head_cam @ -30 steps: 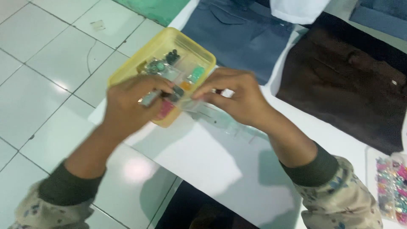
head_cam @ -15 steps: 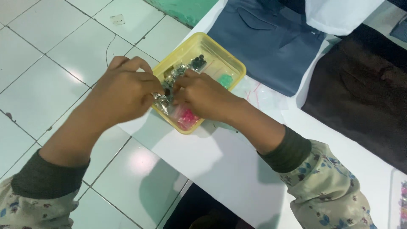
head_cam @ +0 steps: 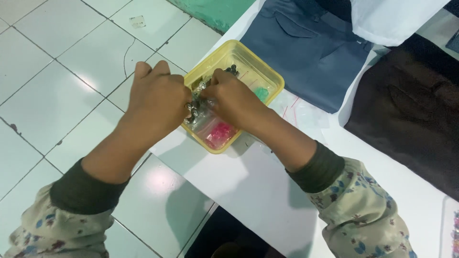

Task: Sorting small colored buttons and placing them into small plastic bags

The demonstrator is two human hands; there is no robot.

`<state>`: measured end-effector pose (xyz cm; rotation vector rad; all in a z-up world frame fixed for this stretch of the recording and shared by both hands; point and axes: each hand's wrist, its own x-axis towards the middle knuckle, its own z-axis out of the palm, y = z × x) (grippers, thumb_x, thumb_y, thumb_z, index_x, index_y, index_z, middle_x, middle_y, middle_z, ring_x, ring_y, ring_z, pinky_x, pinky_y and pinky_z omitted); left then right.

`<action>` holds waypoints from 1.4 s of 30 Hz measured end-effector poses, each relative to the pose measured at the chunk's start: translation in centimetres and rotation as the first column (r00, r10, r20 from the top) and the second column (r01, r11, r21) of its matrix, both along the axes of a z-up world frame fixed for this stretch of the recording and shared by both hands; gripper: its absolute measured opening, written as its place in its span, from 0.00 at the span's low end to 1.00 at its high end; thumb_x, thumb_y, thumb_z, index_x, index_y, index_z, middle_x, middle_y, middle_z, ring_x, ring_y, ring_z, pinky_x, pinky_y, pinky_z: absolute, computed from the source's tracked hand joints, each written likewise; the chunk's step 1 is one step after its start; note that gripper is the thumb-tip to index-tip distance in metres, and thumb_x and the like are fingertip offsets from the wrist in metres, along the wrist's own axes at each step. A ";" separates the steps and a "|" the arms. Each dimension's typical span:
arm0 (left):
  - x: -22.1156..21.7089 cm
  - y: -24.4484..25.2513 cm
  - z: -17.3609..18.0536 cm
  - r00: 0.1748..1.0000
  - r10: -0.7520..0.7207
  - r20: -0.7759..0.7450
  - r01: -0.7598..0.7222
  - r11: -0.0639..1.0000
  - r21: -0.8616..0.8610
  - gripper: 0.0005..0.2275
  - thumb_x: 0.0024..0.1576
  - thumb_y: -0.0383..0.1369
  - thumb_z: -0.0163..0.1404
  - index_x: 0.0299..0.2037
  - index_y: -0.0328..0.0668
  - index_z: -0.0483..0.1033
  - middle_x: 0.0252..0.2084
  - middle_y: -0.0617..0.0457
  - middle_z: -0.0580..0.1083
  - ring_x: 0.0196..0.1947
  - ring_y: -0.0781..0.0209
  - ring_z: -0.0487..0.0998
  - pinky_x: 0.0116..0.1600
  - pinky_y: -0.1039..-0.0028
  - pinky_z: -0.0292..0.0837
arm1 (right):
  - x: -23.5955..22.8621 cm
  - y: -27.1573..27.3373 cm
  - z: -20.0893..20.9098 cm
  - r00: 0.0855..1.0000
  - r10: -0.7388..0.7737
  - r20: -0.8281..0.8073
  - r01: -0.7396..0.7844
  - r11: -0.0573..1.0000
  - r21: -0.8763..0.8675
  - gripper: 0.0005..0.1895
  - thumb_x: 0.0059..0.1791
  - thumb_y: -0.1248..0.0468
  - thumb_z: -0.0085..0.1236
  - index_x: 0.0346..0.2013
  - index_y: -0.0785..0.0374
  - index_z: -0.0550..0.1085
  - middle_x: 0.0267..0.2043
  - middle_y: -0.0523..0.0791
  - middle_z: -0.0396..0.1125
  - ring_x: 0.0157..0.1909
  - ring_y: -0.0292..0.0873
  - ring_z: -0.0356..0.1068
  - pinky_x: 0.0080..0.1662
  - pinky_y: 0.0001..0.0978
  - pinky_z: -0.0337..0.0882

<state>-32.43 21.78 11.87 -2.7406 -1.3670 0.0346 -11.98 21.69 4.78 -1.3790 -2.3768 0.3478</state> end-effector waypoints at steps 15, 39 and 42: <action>0.2 -1.7 2.2 0.942 -0.178 0.284 0.064 0.928 0.368 0.11 0.57 0.36 0.63 0.50 0.59 0.84 0.39 0.65 0.79 0.39 0.54 0.75 0.44 0.61 0.62 | 6.8 -6.9 7.0 0.988 -0.047 -0.149 0.072 0.984 0.162 0.12 0.48 0.71 0.61 0.46 0.59 0.81 0.45 0.47 0.70 0.44 0.51 0.73 0.39 0.41 0.70; 43.8 -25.7 -3.5 0.532 -0.774 0.343 0.800 0.592 0.095 0.10 0.49 0.36 0.61 0.41 0.48 0.83 0.33 0.53 0.77 0.39 0.52 0.76 0.51 0.59 0.61 | 43.6 -47.1 4.2 0.631 -0.764 -0.139 0.775 0.627 0.071 0.14 0.47 0.70 0.64 0.48 0.64 0.81 0.37 0.53 0.75 0.38 0.55 0.75 0.40 0.42 0.77; 47.6 -29.2 -3.7 0.461 -0.780 0.424 0.841 0.536 0.071 0.09 0.49 0.34 0.60 0.40 0.49 0.83 0.33 0.54 0.78 0.39 0.53 0.76 0.51 0.59 0.61 | 46.2 -51.3 3.6 0.528 -0.838 -0.139 0.848 0.530 0.024 0.14 0.48 0.69 0.64 0.48 0.59 0.81 0.36 0.50 0.74 0.38 0.51 0.75 0.38 0.39 0.75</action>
